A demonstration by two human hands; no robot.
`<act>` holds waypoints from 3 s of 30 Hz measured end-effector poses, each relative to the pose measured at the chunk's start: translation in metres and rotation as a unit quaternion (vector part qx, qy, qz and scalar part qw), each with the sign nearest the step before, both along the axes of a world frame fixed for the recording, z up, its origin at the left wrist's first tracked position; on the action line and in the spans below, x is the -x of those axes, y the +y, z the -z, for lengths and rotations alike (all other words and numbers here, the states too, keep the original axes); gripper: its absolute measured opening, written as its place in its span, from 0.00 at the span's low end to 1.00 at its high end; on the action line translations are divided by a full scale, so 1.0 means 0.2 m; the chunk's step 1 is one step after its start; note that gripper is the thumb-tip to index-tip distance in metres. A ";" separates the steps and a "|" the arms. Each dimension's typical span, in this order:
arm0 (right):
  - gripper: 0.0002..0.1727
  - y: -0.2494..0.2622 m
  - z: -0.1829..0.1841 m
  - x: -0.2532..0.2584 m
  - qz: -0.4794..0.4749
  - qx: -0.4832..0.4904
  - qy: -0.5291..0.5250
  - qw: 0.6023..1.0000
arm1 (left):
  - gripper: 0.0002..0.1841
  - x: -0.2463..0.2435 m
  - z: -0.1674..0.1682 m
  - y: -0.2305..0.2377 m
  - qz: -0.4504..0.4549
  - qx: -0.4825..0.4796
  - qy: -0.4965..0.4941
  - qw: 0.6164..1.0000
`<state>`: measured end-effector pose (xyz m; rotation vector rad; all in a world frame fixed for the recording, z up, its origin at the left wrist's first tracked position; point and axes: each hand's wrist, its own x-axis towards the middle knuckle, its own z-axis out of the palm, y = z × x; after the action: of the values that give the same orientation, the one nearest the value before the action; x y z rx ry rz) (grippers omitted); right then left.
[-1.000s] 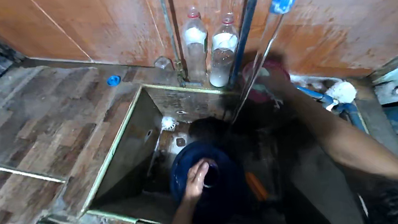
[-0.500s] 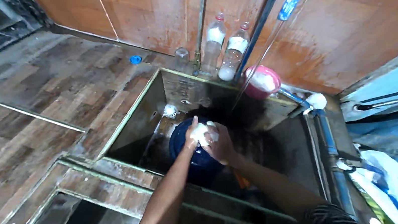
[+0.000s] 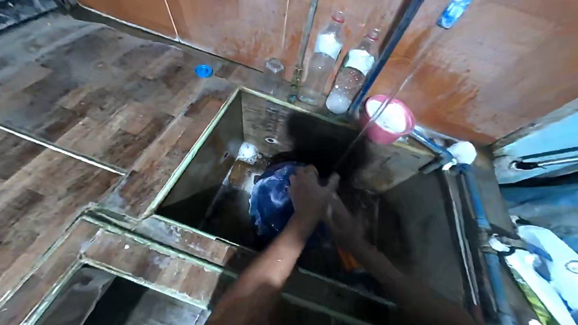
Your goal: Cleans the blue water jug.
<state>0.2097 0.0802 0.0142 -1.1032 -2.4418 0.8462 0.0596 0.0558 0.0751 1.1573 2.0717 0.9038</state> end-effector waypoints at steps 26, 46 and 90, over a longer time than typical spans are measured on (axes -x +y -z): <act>0.18 0.02 0.16 0.25 -0.018 -0.140 0.098 0.985 | 0.23 0.48 0.24 -0.15 0.120 -0.214 0.042 0.968; 0.19 0.55 0.12 0.67 0.006 0.105 -0.058 0.993 | 0.39 0.46 0.25 -0.15 0.203 -0.065 -0.182 0.960; 0.32 -0.02 0.10 0.49 0.067 0.011 0.075 0.995 | 0.34 0.62 0.23 0.12 -0.233 -0.205 -0.190 0.931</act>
<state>0.1110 0.0761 -0.0062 -1.1532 -2.2152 0.8816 -0.0641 0.0789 0.0285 0.5962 1.9031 1.7049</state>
